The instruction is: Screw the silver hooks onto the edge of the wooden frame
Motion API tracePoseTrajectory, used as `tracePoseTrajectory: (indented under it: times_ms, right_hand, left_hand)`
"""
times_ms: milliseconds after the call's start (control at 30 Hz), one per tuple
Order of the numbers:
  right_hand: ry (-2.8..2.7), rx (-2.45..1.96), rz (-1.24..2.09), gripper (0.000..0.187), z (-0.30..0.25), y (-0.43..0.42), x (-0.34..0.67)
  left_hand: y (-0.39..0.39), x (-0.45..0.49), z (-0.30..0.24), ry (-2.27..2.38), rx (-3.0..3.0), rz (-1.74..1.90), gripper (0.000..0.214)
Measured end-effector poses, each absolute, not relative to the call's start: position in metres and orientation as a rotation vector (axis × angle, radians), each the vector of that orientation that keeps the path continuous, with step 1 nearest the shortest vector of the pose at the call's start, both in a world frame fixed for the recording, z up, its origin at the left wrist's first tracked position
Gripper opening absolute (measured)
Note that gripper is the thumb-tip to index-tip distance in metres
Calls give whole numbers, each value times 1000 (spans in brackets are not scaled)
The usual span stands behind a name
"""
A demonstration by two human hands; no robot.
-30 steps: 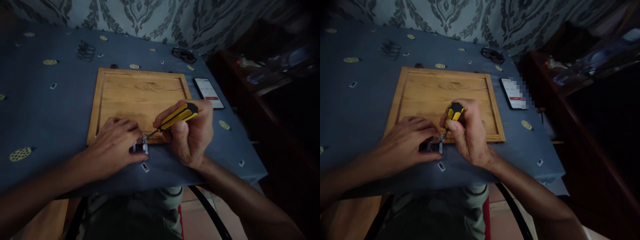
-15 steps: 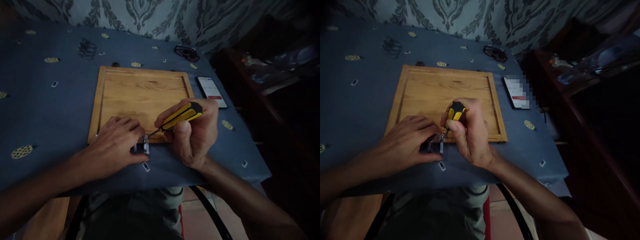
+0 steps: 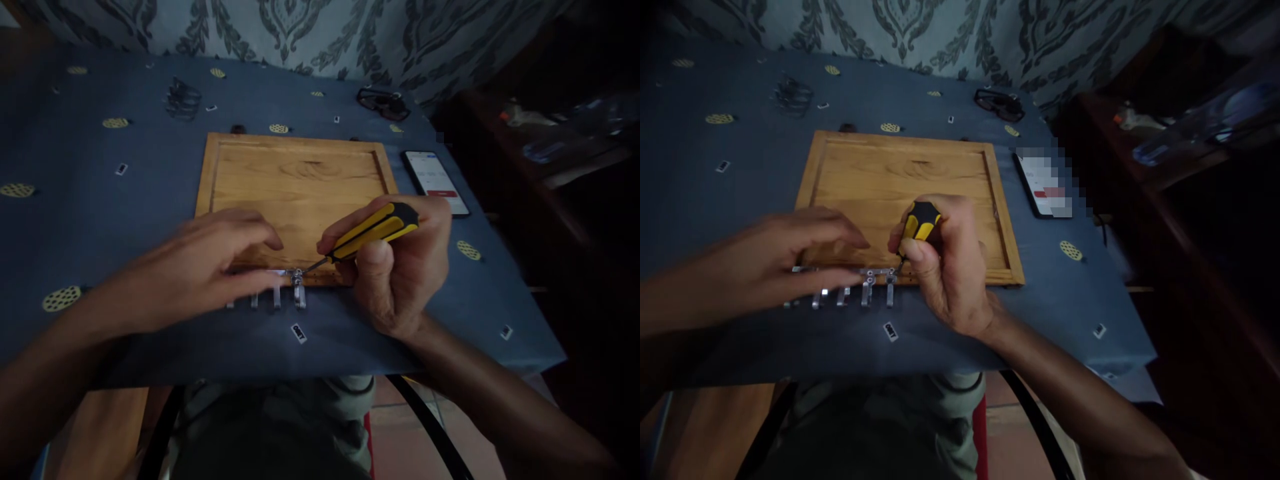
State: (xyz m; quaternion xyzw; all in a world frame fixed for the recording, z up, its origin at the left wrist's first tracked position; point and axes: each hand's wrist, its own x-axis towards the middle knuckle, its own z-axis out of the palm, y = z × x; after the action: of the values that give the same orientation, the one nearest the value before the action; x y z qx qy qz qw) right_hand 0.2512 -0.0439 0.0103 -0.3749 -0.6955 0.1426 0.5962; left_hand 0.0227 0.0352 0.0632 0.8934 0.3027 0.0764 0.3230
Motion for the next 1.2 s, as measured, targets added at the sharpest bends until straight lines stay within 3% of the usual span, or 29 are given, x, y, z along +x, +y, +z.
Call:
tracePoseTrajectory:
  times_ms: [267,533,1067,1200]
  right_hand:
    - [-1614,-855,327,17,11,-43,249]
    - [-1607,-929,333,15,15,-45,249]
    - [-1583,-946,345,15,14,-45,248]
    - [-1582,-983,375,24,19,-45,248]
  left_hand:
    - [40,19,48,778,2329,219,31]
    - [14,46,35,768,2630,1,53]
    - [10,45,29,724,2705,76,45]
    - [11,45,30,722,2703,67,42]
